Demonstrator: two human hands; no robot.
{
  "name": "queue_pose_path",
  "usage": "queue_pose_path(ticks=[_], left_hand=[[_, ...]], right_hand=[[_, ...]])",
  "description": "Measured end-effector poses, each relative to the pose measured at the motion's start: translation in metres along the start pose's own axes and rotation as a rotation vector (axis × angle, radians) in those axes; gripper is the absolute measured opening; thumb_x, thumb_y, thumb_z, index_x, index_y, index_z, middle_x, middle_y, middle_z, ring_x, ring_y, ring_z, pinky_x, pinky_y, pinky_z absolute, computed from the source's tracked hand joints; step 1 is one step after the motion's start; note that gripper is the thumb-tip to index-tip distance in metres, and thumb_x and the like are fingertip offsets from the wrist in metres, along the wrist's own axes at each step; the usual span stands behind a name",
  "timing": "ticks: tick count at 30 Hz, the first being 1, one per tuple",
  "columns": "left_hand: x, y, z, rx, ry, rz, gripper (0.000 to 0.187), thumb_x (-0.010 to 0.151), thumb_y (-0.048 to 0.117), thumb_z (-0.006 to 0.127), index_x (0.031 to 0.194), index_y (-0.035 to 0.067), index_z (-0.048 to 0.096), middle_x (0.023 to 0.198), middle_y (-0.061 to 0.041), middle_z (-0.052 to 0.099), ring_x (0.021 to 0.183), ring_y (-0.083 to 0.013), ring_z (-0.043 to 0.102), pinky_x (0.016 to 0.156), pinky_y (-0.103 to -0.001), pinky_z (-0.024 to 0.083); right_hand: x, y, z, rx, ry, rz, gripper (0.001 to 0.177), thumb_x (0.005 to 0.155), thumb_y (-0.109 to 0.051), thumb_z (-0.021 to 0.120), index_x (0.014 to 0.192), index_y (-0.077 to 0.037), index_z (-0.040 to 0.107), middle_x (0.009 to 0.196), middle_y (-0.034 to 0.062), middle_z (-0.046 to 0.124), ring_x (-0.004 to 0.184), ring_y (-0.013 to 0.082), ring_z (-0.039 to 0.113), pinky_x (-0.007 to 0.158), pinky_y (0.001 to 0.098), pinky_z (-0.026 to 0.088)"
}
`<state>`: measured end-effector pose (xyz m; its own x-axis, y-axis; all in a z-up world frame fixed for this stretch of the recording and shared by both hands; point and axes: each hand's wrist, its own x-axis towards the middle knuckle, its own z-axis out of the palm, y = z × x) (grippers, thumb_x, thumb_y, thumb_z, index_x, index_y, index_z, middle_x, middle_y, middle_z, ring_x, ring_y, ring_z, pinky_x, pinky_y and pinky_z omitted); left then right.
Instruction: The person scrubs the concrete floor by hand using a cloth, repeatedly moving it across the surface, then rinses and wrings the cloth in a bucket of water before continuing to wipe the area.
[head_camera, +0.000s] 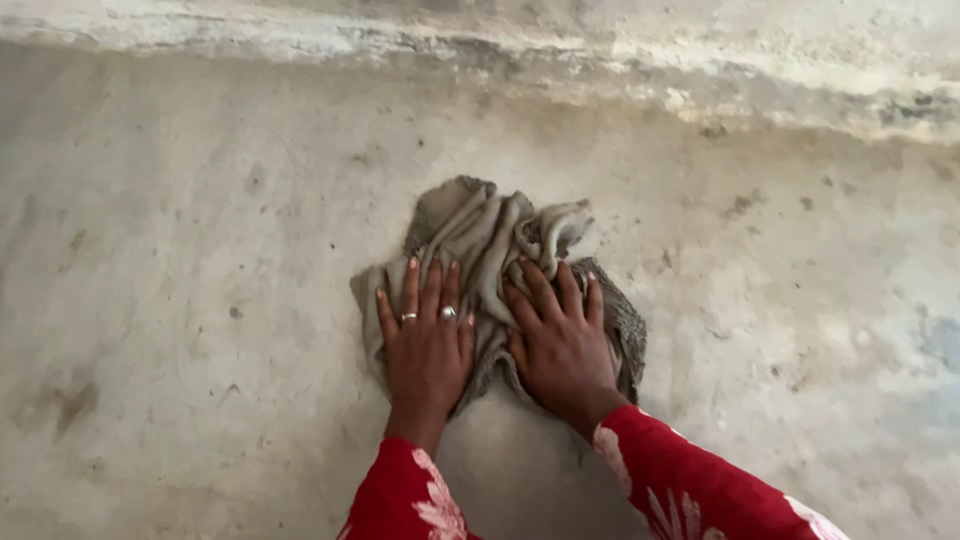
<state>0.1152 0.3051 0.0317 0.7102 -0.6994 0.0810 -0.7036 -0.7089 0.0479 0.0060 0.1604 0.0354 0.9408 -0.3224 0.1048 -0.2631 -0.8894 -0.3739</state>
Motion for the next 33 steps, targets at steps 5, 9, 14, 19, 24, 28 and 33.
queue_pose_path(ticks=[5, 9, 14, 19, 24, 28, 33], left_hand=[[0.014, -0.007, 0.003, 0.020, 0.013, 0.011, 0.063, 0.099, 0.039, 0.050, 0.156, 0.013, 0.040, 0.159, -0.010, 0.040, 0.153, -0.0305, 0.023, 0.120, -0.065, 0.013], [0.032, -0.014, 0.005, 0.013, 0.038, 0.006, 0.063, 0.100, 0.038, 0.050, 0.156, 0.012, 0.041, 0.160, -0.010, 0.040, 0.154, -0.0305, 0.023, 0.121, -0.065, 0.013], [0.056, -0.027, 0.010, 0.012, 0.060, 0.003, 0.062, 0.101, 0.038, 0.050, 0.156, 0.011, 0.042, 0.161, -0.011, 0.040, 0.154, -0.0313, 0.024, 0.120, -0.066, 0.014], [0.078, -0.040, 0.018, 0.032, 0.084, 0.015, 0.061, 0.103, 0.038, 0.049, 0.157, 0.012, 0.042, 0.162, -0.011, 0.039, 0.155, -0.0319, 0.024, 0.120, -0.067, 0.014], [0.099, -0.054, 0.025, 0.018, 0.093, 0.014, 0.060, 0.105, 0.039, 0.048, 0.158, 0.011, 0.041, 0.163, -0.011, 0.037, 0.156, -0.0315, 0.022, 0.121, -0.067, 0.013], [0.115, -0.062, 0.029, 0.021, 0.113, 0.028, 0.059, 0.106, 0.039, 0.046, 0.158, 0.011, 0.040, 0.165, -0.011, 0.035, 0.156, -0.0319, 0.021, 0.121, -0.067, 0.012], [0.125, -0.064, 0.028, 0.020, 0.069, 0.005, 0.060, 0.106, 0.039, 0.045, 0.159, 0.012, 0.039, 0.165, -0.011, 0.035, 0.156, -0.0316, 0.020, 0.121, -0.067, 0.012]], right_hand=[[0.022, 0.005, 0.000, 0.016, -0.016, -0.038, 0.054, 0.090, -0.031, 0.057, 0.142, -0.016, 0.054, 0.156, 0.0118, 0.041, 0.143, 0.0418, 0.033, 0.116, 0.0672, 0.020], [0.042, 0.009, 0.002, 0.025, 0.016, -0.068, 0.052, 0.091, -0.032, 0.058, 0.141, -0.016, 0.056, 0.155, 0.0109, 0.043, 0.143, 0.0404, 0.035, 0.117, 0.0665, 0.021], [0.071, 0.016, 0.007, 0.021, 0.019, -0.109, 0.052, 0.092, -0.031, 0.057, 0.141, -0.014, 0.055, 0.155, 0.0126, 0.042, 0.144, 0.0421, 0.034, 0.116, 0.0664, 0.021], [0.098, 0.022, 0.014, 0.019, 0.031, -0.125, 0.052, 0.093, -0.031, 0.057, 0.142, -0.014, 0.055, 0.156, 0.0129, 0.042, 0.145, 0.0418, 0.033, 0.117, 0.0665, 0.022], [0.121, 0.023, 0.015, 0.007, 0.039, -0.138, 0.052, 0.093, -0.031, 0.057, 0.143, -0.015, 0.055, 0.156, 0.0116, 0.043, 0.145, 0.0402, 0.034, 0.117, 0.0666, 0.024], [0.137, 0.025, 0.019, -0.005, 0.051, -0.146, 0.052, 0.094, -0.031, 0.057, 0.144, -0.015, 0.055, 0.155, 0.0127, 0.043, 0.144, 0.0408, 0.034, 0.115, 0.0673, 0.024], [0.145, 0.024, 0.027, -0.029, 0.042, -0.123, 0.050, 0.097, -0.031, 0.055, 0.144, -0.015, 0.054, 0.156, 0.0114, 0.042, 0.144, 0.0395, 0.035, 0.117, 0.0662, 0.022]])
